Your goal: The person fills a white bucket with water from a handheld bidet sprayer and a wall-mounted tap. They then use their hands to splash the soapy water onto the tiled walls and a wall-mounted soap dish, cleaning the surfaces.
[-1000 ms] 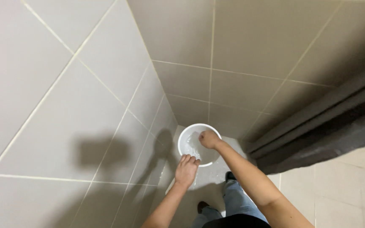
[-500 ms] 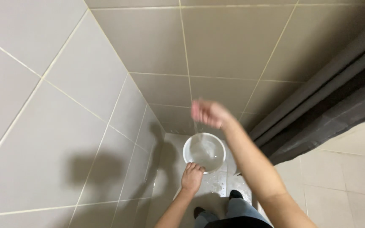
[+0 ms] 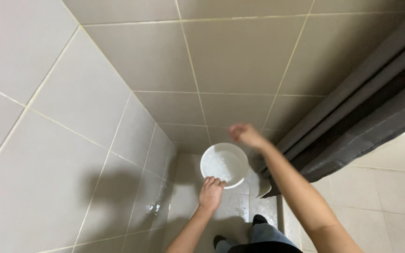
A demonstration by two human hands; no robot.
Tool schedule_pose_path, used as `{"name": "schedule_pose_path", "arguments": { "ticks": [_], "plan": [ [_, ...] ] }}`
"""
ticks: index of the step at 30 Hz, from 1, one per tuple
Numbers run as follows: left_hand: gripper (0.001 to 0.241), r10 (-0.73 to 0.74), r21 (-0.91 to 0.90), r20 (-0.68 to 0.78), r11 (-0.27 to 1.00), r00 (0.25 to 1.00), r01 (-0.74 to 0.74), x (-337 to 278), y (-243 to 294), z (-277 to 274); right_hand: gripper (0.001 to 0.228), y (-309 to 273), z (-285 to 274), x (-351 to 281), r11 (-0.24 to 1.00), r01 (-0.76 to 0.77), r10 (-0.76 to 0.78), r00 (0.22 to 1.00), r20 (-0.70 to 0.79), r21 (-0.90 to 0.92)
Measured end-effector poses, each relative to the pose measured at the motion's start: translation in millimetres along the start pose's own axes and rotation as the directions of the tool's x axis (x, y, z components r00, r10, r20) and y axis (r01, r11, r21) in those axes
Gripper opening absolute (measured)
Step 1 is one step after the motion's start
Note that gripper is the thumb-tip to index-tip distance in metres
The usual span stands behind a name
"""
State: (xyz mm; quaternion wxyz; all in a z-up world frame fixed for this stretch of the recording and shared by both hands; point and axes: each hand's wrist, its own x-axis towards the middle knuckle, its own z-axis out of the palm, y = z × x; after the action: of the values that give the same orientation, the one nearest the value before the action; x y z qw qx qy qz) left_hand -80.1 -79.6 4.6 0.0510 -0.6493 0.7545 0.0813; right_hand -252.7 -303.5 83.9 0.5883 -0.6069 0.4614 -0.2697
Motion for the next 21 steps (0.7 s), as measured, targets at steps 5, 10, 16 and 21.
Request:
{"name": "schedule_pose_path", "arguments": {
  "ticks": [5, 10, 16, 21],
  "plan": [
    [0.029, 0.127, 0.023, -0.175, 0.992, 0.976, -0.125, -3, 15, -17, 0.029, 125, 68, 16, 0.774, 0.053, 0.052, 0.988, 0.147, -0.631],
    [0.019, 0.218, 0.081, -0.349, 0.976, 0.911, -0.202, -2, 32, -14, 0.034, 162, 77, 3, 0.681, -0.292, 0.335, 0.94, -0.068, -0.672],
    [0.018, 0.22, 0.083, -0.303, 0.975, 0.927, -0.204, -4, 44, 29, 0.023, 226, 82, 3, 0.681, -0.726, 0.731, 0.669, 0.136, -0.091],
    [0.018, 0.22, 0.055, -0.29, 0.976, 0.931, -0.213, -12, 41, 52, 0.035, 63, 19, 47, 0.572, -0.392, 0.129, 0.91, 0.393, 0.72]
  ]
}}
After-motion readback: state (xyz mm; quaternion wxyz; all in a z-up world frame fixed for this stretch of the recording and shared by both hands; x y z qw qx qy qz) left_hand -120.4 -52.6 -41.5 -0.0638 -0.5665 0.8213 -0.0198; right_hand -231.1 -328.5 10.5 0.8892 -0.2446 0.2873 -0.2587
